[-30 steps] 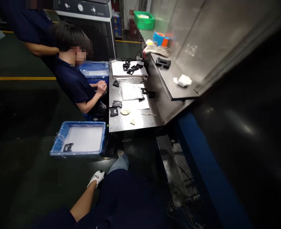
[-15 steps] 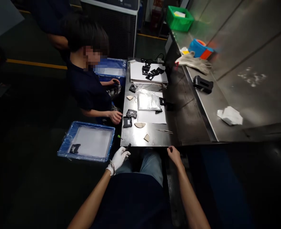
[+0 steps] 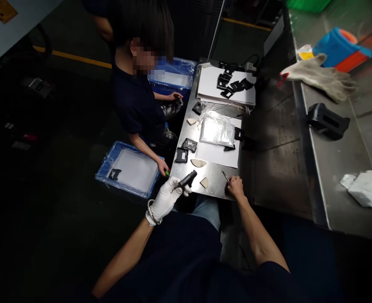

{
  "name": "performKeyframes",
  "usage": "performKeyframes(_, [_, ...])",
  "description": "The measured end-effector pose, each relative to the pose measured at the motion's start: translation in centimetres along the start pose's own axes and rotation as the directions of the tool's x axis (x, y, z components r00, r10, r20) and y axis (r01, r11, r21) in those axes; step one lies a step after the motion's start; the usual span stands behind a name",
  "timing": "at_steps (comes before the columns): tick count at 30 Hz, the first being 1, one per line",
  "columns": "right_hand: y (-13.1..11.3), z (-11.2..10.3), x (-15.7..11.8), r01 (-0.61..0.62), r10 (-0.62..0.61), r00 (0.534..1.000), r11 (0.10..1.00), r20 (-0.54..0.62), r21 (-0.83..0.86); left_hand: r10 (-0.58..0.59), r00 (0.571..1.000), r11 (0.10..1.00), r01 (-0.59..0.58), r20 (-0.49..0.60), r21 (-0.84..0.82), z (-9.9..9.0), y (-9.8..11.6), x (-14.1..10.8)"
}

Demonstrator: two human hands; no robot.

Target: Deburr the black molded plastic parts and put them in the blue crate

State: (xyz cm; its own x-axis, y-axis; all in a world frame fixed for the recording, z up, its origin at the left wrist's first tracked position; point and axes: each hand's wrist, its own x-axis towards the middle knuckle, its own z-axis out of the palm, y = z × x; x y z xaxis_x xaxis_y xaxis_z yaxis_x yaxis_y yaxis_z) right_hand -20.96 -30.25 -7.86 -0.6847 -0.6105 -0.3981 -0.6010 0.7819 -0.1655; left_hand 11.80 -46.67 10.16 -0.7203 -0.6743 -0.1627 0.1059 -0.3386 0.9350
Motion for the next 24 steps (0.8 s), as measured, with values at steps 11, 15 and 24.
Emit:
performKeyframes(11, [-0.8, -1.4, -6.1, 0.01, 0.033, 0.997, 0.863, -0.075, 0.505, 0.043, 0.997, 0.997, -0.048, 0.064, 0.065, 2.5, -0.4, 3.1])
performKeyframes(15, [-3.2, -5.4, -11.3, 0.123, -0.025, 0.986, 0.767, -0.162, 0.63, 0.036, 0.995, 0.997, -0.042, 0.091, 0.066, 3.0, -1.3, 3.0])
performKeyframes(24, [-11.2, -16.5, -21.1, 0.562, -0.359, 0.816, 0.674, -0.452, 0.48, 0.127, 0.982, 0.975, -0.15, 0.14, 0.166, 4.6, -0.2, 1.6])
